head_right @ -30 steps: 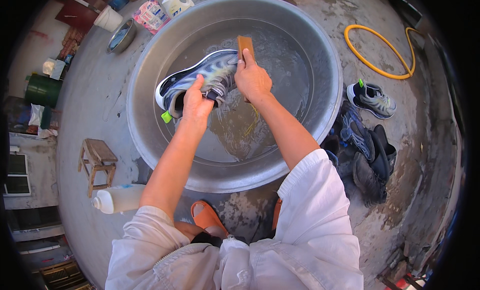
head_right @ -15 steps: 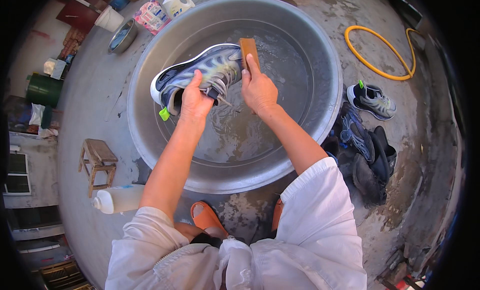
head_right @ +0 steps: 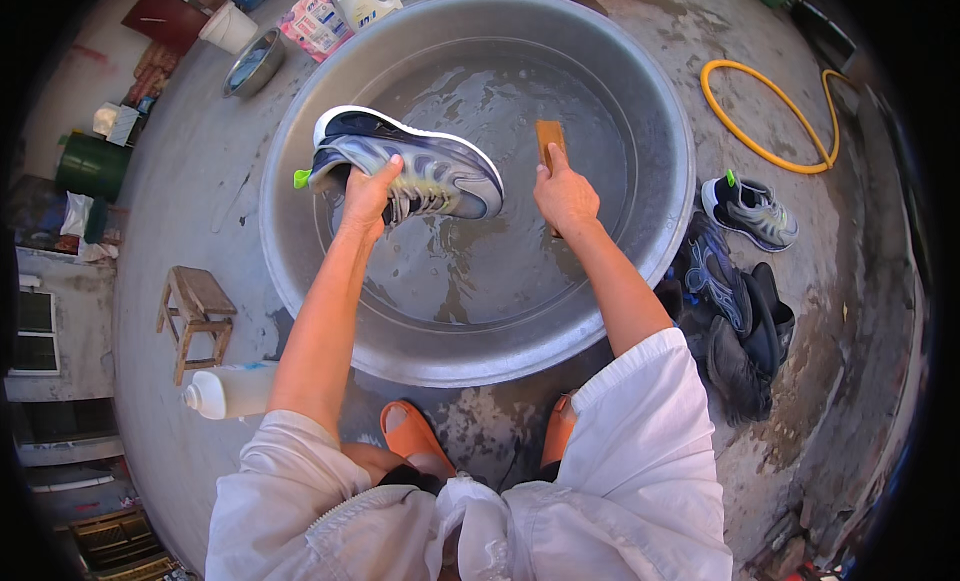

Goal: The person scrubs the mesh and rubber parts of a sneaker with a wooden brush inside a large water-filled basin. They rotate the shoe to clean all sides and rinse it frequently in the soapy water.

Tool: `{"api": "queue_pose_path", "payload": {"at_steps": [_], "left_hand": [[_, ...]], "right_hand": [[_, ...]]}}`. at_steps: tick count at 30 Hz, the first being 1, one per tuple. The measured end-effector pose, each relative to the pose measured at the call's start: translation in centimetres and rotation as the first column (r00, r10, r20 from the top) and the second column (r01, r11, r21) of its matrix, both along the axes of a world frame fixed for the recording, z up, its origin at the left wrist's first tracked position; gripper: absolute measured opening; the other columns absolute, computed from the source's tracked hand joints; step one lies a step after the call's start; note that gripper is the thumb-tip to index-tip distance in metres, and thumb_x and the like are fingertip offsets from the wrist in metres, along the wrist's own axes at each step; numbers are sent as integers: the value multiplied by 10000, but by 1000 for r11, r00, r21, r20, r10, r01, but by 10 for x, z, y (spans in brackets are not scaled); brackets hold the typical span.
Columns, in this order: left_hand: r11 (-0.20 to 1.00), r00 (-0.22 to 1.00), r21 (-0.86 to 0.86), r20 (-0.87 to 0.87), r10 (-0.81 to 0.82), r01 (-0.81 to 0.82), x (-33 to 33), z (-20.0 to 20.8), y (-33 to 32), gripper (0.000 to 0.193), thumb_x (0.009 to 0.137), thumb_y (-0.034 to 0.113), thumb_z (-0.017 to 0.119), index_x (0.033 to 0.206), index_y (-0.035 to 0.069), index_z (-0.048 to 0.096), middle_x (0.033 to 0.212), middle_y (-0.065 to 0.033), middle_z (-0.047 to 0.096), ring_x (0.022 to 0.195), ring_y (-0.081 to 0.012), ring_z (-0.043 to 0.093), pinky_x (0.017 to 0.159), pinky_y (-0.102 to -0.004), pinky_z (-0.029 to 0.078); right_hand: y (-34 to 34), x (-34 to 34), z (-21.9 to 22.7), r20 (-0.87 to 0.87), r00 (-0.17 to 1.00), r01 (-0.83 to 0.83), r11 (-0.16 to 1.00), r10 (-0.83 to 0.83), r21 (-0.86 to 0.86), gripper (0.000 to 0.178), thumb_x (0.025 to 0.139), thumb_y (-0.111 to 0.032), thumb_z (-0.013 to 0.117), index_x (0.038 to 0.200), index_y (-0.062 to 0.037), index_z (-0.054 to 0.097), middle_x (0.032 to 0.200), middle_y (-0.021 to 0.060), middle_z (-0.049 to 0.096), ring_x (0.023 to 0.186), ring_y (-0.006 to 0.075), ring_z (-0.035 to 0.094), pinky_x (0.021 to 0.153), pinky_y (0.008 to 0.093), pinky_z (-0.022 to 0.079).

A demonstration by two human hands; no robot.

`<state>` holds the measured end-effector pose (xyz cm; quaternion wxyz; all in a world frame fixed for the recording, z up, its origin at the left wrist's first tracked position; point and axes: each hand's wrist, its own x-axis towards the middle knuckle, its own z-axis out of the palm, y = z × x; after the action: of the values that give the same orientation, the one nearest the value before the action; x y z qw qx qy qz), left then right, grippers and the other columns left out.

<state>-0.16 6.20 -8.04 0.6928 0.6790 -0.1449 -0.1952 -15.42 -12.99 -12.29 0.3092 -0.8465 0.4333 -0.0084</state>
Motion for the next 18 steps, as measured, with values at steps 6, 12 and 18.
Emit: {"api": "queue_pose_path", "payload": {"at_steps": [6, 12, 18], "left_hand": [[994, 993, -70, -86, 81, -87, 10, 1, 5, 473, 858, 211, 628, 1224, -35, 455, 1169, -114, 538, 1038, -193, 526, 905, -313, 408], [999, 998, 43, 63, 19, -22, 9, 8, 9, 521, 759, 38, 663, 1211, -58, 423, 1126, -137, 546, 962, -211, 571, 848, -329, 459], [993, 996, 84, 25, -84, 82, 1, 24, 8, 534, 737, 14, 652, 1211, -39, 412, 1099, -141, 556, 977, -228, 576, 828, -331, 480]], "right_hand": [[2, -3, -41, -433, 832, -250, 932, 346, 263, 494, 893, -303, 440, 1359, -152, 378, 1096, 162, 613, 1007, 312, 591, 861, 380, 451], [-8, -7, -36, 270, 941, -287, 903, 204, 319, 494, 872, -296, 502, 1340, -165, 409, 1125, 163, 604, 998, 266, 603, 880, 353, 444], [58, -15, 53, 601, 764, -440, 870, 234, 220, 481, 895, -322, 478, 1355, -211, 392, 1120, 181, 598, 999, 313, 595, 890, 379, 435]]}}
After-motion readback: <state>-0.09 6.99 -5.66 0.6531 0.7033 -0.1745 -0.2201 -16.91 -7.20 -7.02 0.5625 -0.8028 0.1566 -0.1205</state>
